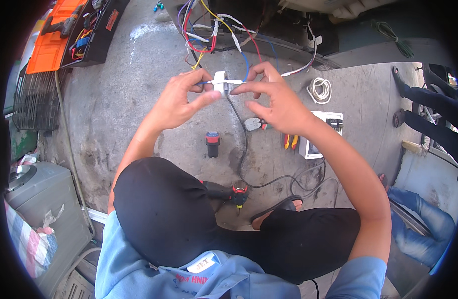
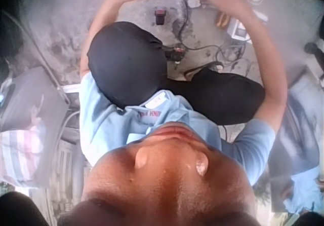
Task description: The person sits on the floor and repairs a vehicle's wiring harness. They strip wire ends, twist them together, and wrap the connections with white tape. They then tuck the repaired wires into the vehicle's undercarriage.
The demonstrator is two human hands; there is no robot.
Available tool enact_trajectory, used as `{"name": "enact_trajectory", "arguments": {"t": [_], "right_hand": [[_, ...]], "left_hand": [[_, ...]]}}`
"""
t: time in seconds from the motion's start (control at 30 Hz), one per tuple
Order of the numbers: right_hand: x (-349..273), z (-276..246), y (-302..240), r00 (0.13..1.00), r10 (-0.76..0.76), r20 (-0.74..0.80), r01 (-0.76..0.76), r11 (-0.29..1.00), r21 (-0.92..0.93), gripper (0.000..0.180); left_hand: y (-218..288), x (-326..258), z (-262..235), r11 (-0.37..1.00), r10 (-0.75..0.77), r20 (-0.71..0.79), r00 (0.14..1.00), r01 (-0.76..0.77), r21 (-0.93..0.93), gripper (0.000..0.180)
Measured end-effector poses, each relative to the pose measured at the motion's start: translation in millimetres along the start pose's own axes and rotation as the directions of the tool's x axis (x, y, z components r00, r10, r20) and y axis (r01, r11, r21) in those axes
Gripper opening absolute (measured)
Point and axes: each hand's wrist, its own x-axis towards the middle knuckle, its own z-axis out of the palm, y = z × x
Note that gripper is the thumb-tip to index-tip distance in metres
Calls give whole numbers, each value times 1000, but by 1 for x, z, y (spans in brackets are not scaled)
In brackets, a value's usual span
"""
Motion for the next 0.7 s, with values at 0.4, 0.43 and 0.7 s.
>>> {"name": "enact_trajectory", "arguments": {"t": [0.4,0.43,0.7], "right_hand": [[37,14,-33,909,417,-24,-360,811,460,58],[36,12,-31,884,467,19,-426,788,445,57],[25,26,-20,900,402,-170,-242,784,572,41]], "left_hand": [[-6,16,13,748,479,-17,878,-398,532,30],[-5,16,16,740,494,-23,869,-406,536,31],[-1,2,22,779,396,-7,918,-332,532,24]]}}
